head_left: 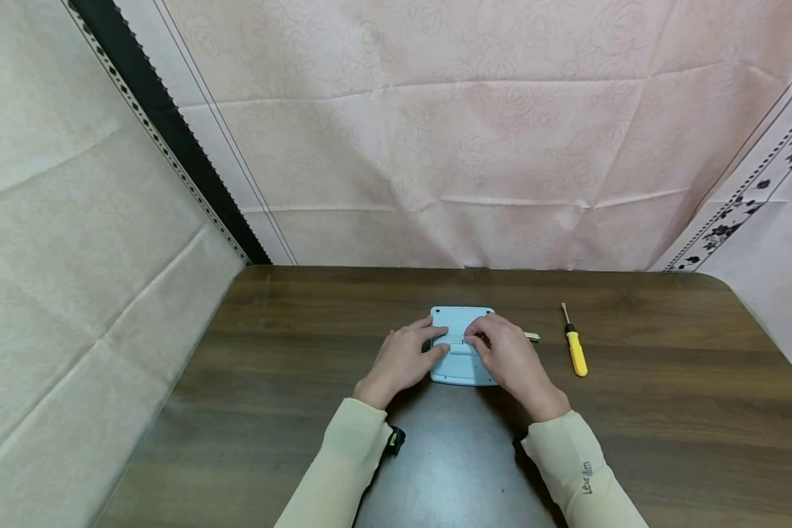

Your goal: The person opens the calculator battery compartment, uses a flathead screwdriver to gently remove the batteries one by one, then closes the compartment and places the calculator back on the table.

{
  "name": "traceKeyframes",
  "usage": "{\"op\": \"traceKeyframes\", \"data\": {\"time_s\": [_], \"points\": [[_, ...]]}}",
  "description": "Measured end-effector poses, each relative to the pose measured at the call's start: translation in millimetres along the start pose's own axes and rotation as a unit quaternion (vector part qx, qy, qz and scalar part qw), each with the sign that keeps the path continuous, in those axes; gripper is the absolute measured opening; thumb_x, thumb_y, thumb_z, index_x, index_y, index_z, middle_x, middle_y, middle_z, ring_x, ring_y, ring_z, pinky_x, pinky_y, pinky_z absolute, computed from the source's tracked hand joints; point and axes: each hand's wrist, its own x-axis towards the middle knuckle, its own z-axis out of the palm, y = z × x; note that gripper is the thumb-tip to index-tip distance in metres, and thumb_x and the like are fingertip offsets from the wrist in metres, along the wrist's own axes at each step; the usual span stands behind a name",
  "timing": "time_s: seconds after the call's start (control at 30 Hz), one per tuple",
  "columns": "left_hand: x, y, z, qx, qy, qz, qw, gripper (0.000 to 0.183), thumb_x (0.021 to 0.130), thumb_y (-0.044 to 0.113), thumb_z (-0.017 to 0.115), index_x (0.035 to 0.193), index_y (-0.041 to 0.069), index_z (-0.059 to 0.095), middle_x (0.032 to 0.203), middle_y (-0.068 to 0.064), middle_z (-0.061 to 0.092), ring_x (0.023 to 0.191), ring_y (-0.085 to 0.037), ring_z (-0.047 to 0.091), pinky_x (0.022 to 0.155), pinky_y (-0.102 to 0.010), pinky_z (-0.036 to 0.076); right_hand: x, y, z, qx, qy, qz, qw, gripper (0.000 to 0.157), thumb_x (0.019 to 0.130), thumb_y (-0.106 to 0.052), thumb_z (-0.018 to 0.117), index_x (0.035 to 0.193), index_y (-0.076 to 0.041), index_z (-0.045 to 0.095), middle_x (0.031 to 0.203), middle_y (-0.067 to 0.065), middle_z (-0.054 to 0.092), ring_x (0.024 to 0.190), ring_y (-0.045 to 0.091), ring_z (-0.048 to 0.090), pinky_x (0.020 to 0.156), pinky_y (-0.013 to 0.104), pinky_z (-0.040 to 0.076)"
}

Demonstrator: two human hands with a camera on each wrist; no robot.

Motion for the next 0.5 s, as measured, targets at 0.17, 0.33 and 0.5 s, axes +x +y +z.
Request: {"op": "traceKeyframes", "data": {"time_s": [0.17,0.33,0.5], "points": [[0.2,0.6,0.5,0.002,0.000,-0.003,1.0000,0.043,0.110,0.038,0.060,0.148,0.019,0.066,0.163,-0.011,0.047,0.149,-0.034,0.044,0.119,-0.071,0.025,-0.4,-0.4,-0.5,-0.025,-0.010,0.008,1.000,0.005,0.097,-0.004,0.077,0.101,-0.004,0.080,0.101,0.008,0.068,0.093,0.028,0.062,0.081,0.047,0.057],[-0.3,1.9,0.9,0.004,0.001,-0.008,1.0000,0.045,0.108,0.042,0.063,0.148,0.020,0.066,0.163,-0.010,0.048,0.149,-0.034,0.044,0.119,-0.071,0.025,-0.7,-0.5,-1.0,-0.031,-0.026,0.020,0.999,0.008,0.098,-0.006,0.077,0.104,-0.004,0.081,0.106,0.012,0.067,0.100,0.033,0.059,0.084,0.050,0.056],[0.0,1.6,1.7,0.006,0.003,-0.009,0.9999,0.046,0.108,0.041,0.064,0.148,0.020,0.066,0.163,-0.010,0.047,0.149,-0.034,0.044,0.119,-0.071,0.025,-0.1,1.9,-0.3,-0.013,-0.028,0.056,0.998,0.009,0.100,-0.007,0.075,0.105,-0.003,0.081,0.111,0.015,0.068,0.103,0.035,0.059,0.086,0.052,0.055]]}}
